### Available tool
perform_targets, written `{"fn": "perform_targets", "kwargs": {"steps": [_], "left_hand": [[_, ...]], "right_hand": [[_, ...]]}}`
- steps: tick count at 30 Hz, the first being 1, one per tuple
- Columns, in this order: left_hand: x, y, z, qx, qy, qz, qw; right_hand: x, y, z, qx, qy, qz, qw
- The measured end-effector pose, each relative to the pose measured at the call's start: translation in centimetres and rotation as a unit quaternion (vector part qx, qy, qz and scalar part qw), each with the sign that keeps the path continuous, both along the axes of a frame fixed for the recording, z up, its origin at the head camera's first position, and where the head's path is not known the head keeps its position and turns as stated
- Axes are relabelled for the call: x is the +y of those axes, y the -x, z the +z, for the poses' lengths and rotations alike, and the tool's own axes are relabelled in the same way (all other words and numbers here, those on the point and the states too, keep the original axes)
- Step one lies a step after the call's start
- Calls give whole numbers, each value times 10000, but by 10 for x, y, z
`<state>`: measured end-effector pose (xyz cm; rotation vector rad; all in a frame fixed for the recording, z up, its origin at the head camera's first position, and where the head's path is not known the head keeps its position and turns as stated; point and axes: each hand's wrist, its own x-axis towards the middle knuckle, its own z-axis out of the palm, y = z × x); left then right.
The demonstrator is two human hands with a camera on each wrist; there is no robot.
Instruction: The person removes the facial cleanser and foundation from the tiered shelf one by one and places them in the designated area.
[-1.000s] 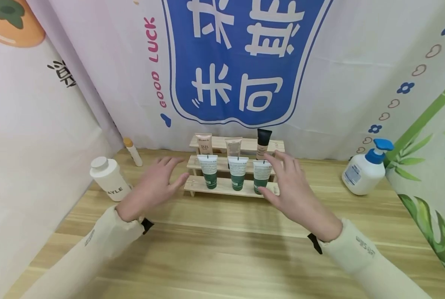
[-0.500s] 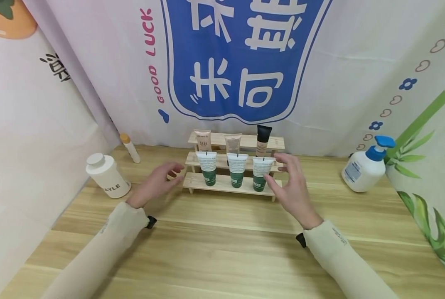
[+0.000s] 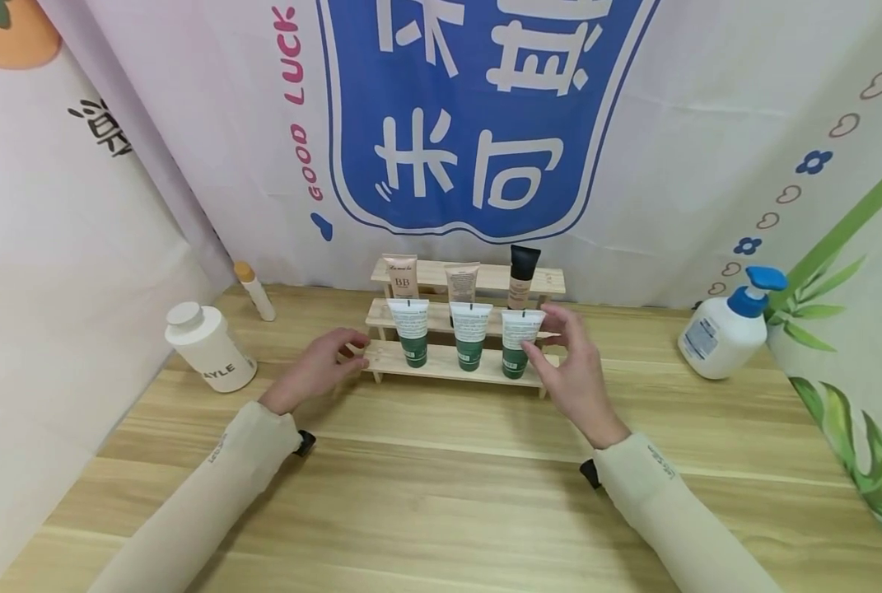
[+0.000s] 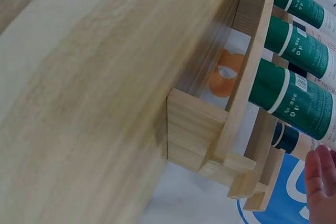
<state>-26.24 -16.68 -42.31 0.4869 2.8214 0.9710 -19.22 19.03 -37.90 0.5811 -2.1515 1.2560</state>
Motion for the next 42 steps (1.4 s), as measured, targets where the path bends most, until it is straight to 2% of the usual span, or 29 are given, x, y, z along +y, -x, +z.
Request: {"fn": "perform_targets", "kwargs": {"steps": [10,15,19,22,26,35,38,42], "left_hand": [[4,1,1,80,-112,-37,9999],[4,1,1,42,-47,3,10000],[5,1,1,-16,-15,52,10000],[6,1,0,-24,-19,45,10000],[7,0,1,-10,-7,19,10000],[5,-1,3,-13,-59,-16,10000],[5,0,2,9,-64,-17,10000],[4,1,0,30,-55,-9,10000]], "right_hand": [[8,6,-7,230,280,403,9985],[11,11,-13,263,332,400,9983],[16,20,-25,255,424,373,9981],[21,26,-33,329,490,263,9979],[27,26,-33,475,587,106,9971],[57,23,-17,496,757,-269,9955],[69,24,-11,512,725,-521,9947],[83,27,-5,285,466,-973,9938]]}}
